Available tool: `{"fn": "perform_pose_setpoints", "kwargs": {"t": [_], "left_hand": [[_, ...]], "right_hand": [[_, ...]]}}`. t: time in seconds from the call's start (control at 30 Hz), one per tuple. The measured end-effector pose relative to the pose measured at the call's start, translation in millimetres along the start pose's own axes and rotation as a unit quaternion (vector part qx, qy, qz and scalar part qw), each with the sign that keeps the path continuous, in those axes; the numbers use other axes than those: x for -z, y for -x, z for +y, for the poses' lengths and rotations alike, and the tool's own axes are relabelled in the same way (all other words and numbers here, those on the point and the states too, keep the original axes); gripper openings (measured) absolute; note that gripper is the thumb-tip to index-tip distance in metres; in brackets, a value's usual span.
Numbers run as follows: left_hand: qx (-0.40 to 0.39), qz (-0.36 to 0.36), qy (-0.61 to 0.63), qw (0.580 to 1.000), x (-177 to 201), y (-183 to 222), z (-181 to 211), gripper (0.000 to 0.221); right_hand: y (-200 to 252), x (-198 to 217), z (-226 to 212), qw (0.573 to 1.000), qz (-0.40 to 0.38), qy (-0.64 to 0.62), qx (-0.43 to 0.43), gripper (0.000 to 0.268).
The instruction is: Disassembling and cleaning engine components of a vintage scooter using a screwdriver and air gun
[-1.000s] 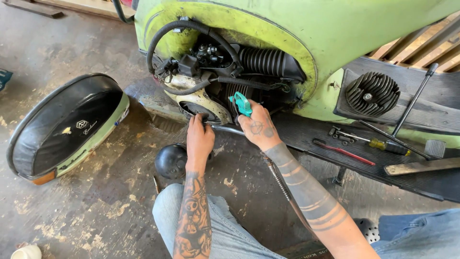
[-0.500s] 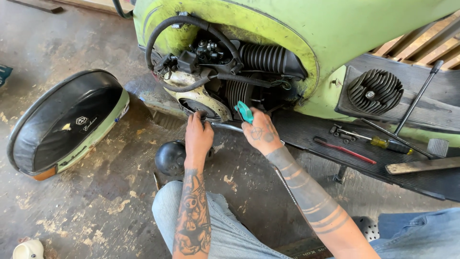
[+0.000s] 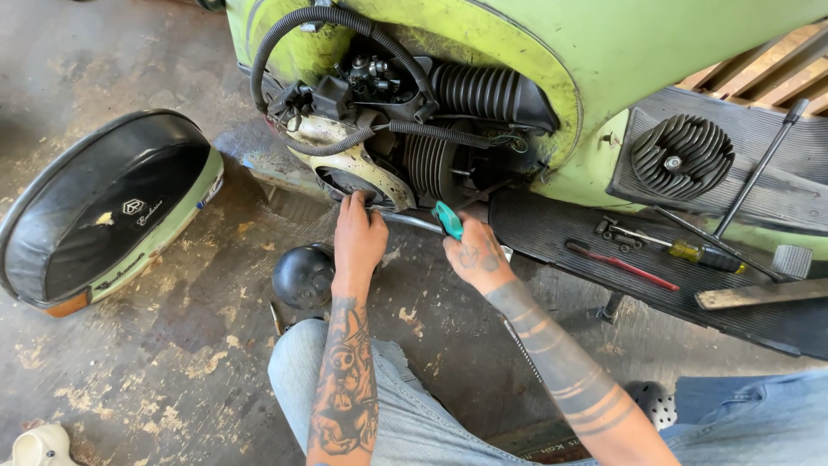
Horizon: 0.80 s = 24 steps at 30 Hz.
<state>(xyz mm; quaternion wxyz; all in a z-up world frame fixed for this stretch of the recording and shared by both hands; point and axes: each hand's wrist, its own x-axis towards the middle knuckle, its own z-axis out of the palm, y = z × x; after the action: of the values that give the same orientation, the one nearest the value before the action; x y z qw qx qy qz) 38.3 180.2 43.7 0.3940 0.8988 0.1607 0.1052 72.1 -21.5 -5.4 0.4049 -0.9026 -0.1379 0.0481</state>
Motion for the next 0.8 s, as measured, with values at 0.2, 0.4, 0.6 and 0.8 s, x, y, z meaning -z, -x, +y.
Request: {"fn": "perform_pose_setpoints", "kwargs": {"t": [0.2, 0.4, 0.6, 0.8], "left_hand": [[0.002, -0.007, -0.011, 1.000, -0.8, 2.8, -4.4, 0.027], [-0.004, -0.009, -0.011, 1.000, 2.7, 3.5, 3.0, 0.026], [0.002, -0.026, -0.031, 0.999, 2.7, 6.8, 1.6, 0.026], [0.007, -0.026, -0.018, 0.999, -1.9, 0.1, 1.6, 0.027]], "right_hand": [[9.8, 23.7, -31.4, 0.994, -0.022, -0.054, -0.091, 0.045], [16.4, -5.8, -7.8, 0.988, -0.038, -0.038, -0.144, 0.047], [12.0, 14.4, -36.9, 0.986, -0.032, -0.080, -0.144, 0.053], [15.2, 21.3, -39.6, 0.984, -0.065, -0.047, -0.157, 0.059]]}}
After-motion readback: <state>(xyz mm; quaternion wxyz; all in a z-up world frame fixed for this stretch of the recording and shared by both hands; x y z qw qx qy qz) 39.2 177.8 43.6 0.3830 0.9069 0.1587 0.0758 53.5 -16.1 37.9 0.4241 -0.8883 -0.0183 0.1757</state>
